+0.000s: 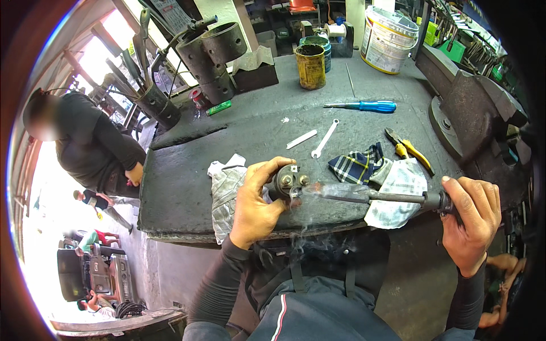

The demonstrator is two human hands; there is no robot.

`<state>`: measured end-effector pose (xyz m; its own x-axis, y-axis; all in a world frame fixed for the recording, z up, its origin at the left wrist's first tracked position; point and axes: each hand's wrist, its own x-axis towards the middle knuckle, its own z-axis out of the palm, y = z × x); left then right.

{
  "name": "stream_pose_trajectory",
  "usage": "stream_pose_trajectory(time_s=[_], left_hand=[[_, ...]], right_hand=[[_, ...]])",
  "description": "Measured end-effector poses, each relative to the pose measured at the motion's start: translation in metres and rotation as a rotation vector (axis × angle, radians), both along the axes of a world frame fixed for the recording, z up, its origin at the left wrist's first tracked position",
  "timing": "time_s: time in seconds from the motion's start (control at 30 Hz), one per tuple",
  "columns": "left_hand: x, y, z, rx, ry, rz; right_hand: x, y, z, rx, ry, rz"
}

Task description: The person uses a screwdriver and pliers to adjust and remove small parts from a cylindrical electrical component on a workbench. They repeatedly scrape and pry at the component's terminals while holding it with a cloth.

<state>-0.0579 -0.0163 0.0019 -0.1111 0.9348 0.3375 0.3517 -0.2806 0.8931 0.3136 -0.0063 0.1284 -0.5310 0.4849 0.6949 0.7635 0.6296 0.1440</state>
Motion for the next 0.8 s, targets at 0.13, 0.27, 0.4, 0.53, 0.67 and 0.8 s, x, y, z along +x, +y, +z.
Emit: stream_pose_trajectory(time_s=[0.13, 0.27, 0.4, 0.53, 0.67, 0.8], left_hand=[[0.008, -0.002, -0.005, -0.089, -0.154, -0.036], [0.013, -0.001, 0.005, -0.160, -0.177, -0.042], [0.014, 0.001, 0.004, -0.221, -0.121, -0.005], [0.017, 0.002, -0.001, -0.247, -0.110, 0.068], [0.022, 0.003, -0.011, -0.177, -0.013, 0.140], [0.025, 0.000, 0.000, -0.152, 0.150, 0.214]], right_hand=[[0.001, 0.000, -0.003, -0.036, -0.014, -0.023], [0.013, -0.001, -0.009, -0.090, 0.022, -0.072], [0.023, 0.002, -0.031, -0.291, 0.226, -0.120], [0.009, 0.016, -0.050, -0.867, 0.762, -0.106], [-0.077, 0.046, -0.004, -1.441, 1.117, 0.292], [-0.198, 0.123, 0.027, -1.569, 1.195, 0.754]])
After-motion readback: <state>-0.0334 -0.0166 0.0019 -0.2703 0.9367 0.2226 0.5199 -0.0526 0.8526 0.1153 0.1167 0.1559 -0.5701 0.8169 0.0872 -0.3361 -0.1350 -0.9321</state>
